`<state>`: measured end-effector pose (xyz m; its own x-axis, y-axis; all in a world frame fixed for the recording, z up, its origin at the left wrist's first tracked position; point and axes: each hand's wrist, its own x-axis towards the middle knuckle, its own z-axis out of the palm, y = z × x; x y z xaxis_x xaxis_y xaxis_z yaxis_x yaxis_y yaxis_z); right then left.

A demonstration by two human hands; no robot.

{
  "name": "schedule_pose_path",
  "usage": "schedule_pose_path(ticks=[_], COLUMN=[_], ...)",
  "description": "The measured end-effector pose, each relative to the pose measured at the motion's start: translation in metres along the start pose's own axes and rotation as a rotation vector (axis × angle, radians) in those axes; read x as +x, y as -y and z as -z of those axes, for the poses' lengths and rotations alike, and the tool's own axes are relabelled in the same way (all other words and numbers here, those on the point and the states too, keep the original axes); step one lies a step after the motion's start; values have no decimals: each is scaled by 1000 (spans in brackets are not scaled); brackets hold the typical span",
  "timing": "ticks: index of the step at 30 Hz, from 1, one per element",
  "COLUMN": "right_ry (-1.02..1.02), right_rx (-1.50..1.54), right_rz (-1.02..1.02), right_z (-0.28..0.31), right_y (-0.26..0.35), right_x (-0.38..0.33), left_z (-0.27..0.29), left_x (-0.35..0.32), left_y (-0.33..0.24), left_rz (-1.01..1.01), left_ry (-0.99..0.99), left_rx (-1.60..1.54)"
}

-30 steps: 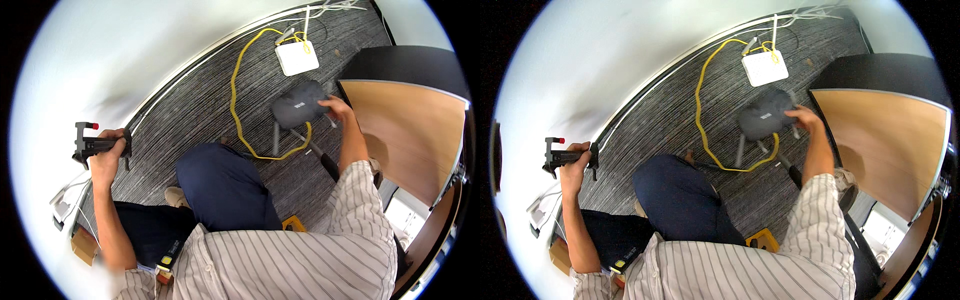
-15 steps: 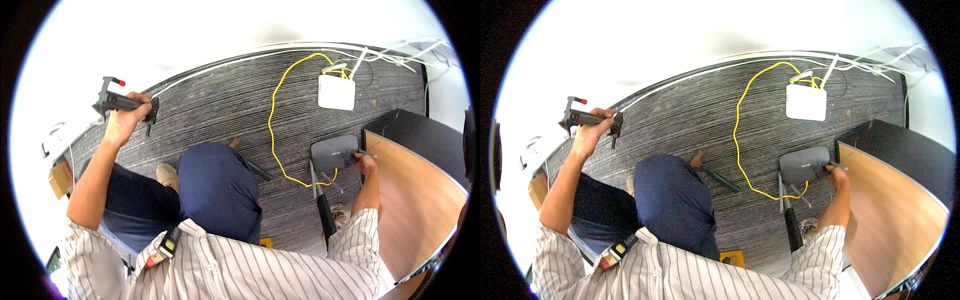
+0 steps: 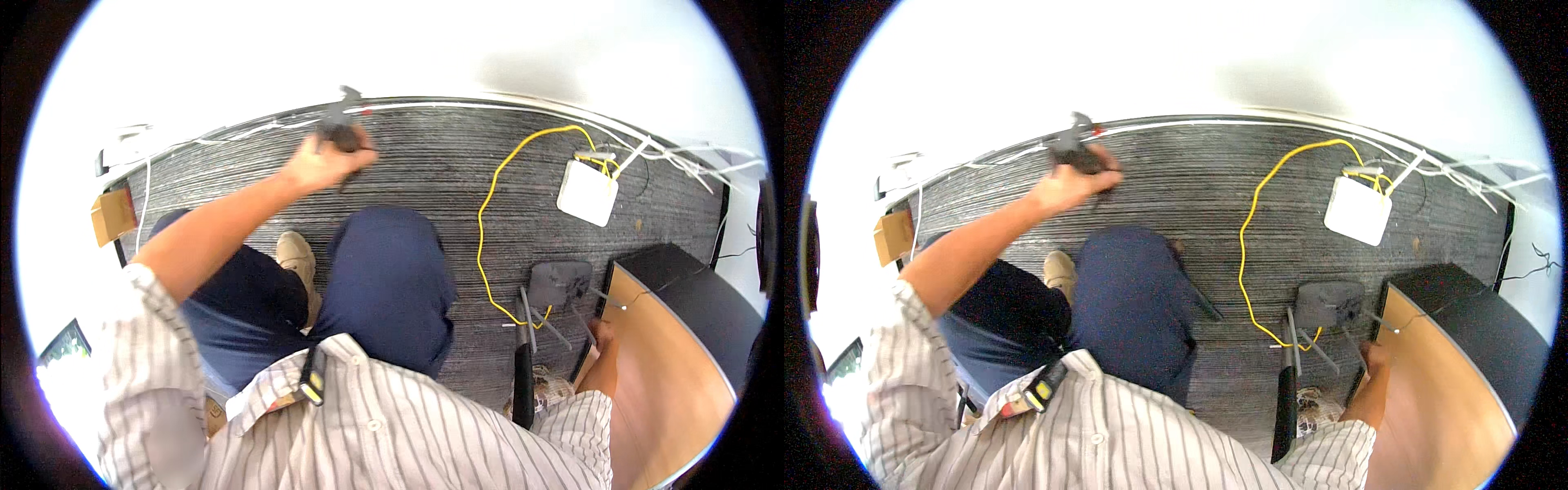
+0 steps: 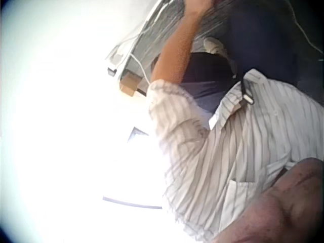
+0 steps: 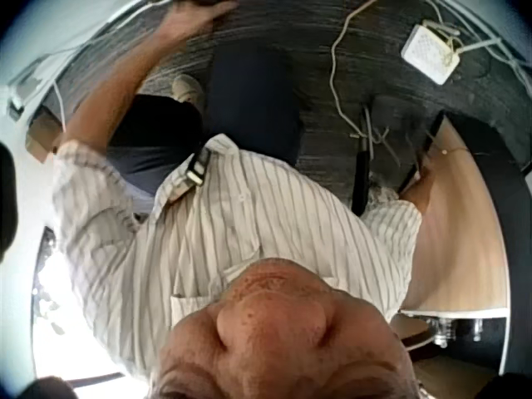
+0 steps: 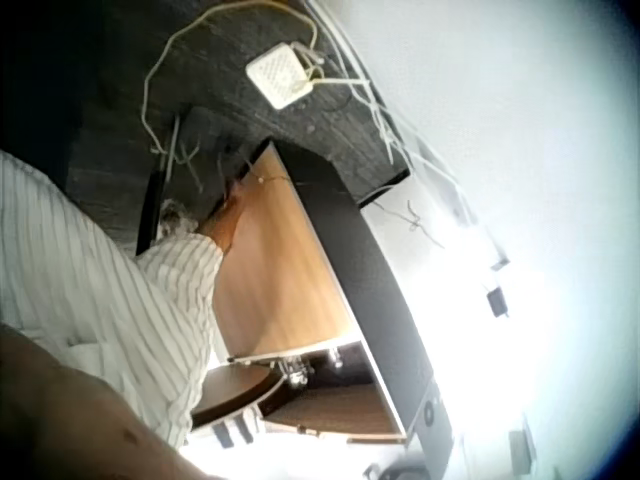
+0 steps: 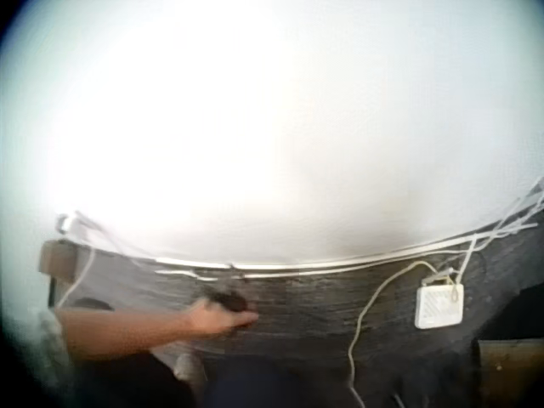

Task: The person installs a white plastic cable management raceway along the base of a wall. They position the raceway, use a staple gun to secure it to the wall, and then use scissors to trim excess cable.

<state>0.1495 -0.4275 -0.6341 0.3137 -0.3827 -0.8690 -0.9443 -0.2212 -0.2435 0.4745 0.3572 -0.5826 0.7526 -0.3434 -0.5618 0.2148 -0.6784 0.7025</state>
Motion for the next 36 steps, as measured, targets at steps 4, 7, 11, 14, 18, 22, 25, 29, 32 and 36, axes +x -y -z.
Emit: schedule_pose_path(ticks=[4, 7, 11, 14, 18, 22, 25, 29, 32, 36], right_ry=[-67, -87, -172, -280, -132, -40, 124, 222, 215, 113], right_rx=[-450, -698, -832, -1105, -1252, -620, 158, 283, 67, 114], right_rz=[128, 227, -37, 9, 53, 308, 372, 414, 566, 600], right_z=[-3, -5, -22, -25, -106, -199, -281, -349, -372, -384], right_y=[-2, 16, 55, 46, 193, 318, 370, 421, 438, 440], right_x=[-24, -34, -37, -47, -109, -169, -175, -175, -166, -146], left_z=[-43, -46, -49, -61, -75, -107, -123, -117, -119, -122], left_x=[29, 47, 74, 100, 101, 101, 105, 101, 106, 103], left_y=[-50, -68, -74, -88, -74, -66, -56, -73, -72, -72], left_rz=[-29, -79, -237, -339, -403, -500, -536, -484, -402, -432], left_ry=[-56, -77, -204, -251, -186, -343, -498, -560, -431, -419], left_rx=[-227, -69, -98, -15, 42, 184, 258, 165, 81, 21])
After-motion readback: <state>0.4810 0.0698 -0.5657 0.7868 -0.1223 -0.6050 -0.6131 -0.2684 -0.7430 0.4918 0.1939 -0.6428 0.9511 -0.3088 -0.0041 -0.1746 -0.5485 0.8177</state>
